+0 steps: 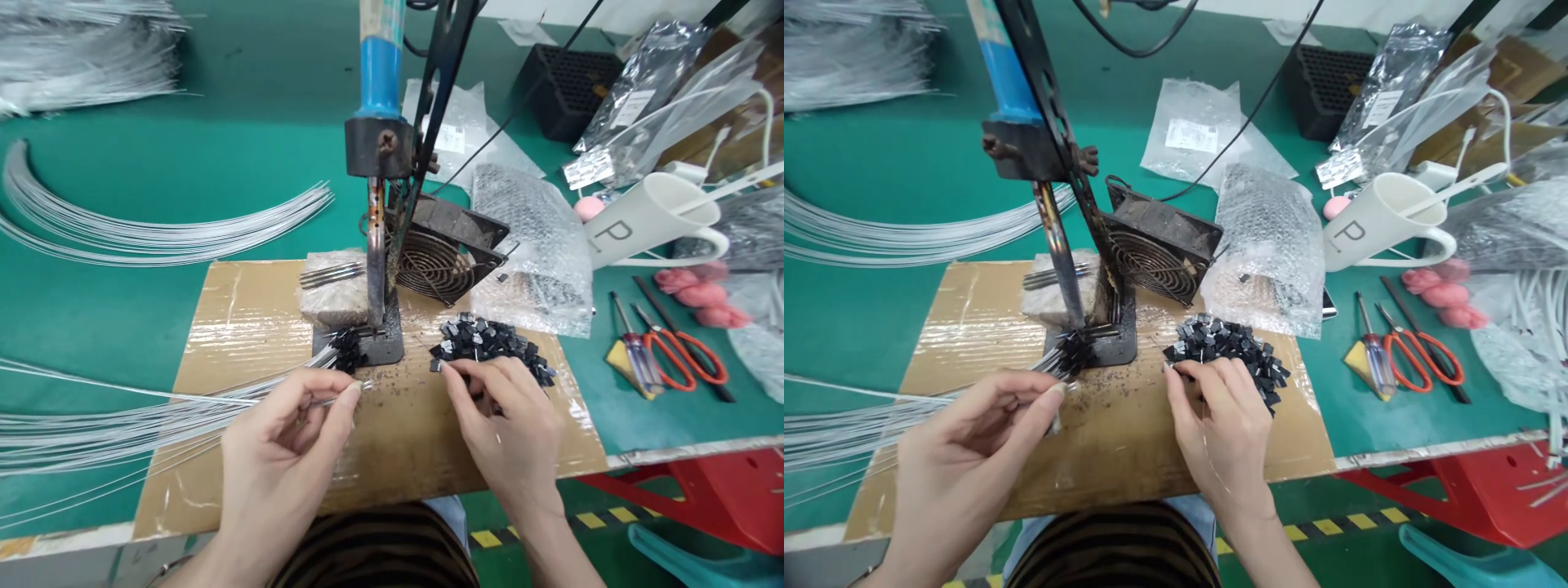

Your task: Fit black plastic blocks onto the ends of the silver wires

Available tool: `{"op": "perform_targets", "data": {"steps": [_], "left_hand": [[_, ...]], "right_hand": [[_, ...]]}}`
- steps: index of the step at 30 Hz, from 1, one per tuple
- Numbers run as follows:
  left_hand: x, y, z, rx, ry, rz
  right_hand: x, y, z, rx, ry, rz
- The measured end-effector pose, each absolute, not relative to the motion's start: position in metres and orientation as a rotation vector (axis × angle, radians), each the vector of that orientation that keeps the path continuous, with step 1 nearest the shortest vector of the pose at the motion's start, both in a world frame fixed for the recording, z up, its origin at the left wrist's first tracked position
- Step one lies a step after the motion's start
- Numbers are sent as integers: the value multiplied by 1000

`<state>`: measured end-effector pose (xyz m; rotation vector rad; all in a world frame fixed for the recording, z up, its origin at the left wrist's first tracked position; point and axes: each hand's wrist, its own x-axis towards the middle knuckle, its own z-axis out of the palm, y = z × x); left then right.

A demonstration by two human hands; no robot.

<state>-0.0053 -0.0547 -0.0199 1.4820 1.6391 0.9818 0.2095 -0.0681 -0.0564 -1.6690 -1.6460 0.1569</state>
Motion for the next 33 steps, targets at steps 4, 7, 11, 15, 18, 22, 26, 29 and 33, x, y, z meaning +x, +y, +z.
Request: {"op": "perform_targets", "data": {"steps": [4, 7, 11, 15, 18, 22, 26, 29, 33], "left_hand": [[-5, -54, -21, 1493, 1640, 994], [-7, -54, -21, 1513, 1646, 990], [-8, -55, -22, 1523, 1645, 980], [-7, -55, -22, 1508, 1642, 977], [-6, -55, -21, 1507, 1640, 973], [-7, -55, -19, 1525, 1629, 949], [-7, -55, -20, 1531, 1616, 954], [-8, -56, -20, 1546, 1605, 949], [-10, -56, -20, 1552, 1613, 924]], "right_hand": [[207, -63, -63, -1676, -1824, 79], [205, -65, -63, -1571, -1862, 241], [207, -71, -58, -1509, -1863, 334], [203, -73, -60, -1655, -1789, 122], [195, -70, -64, -1739, -1796, 68], [190, -68, -65, -1694, -1817, 109], [190, -70, -64, -1688, -1738, 213], [187, -73, -57, -1702, -1474, 514], [181, -73, -42, -1667, -1071, 929]]}}
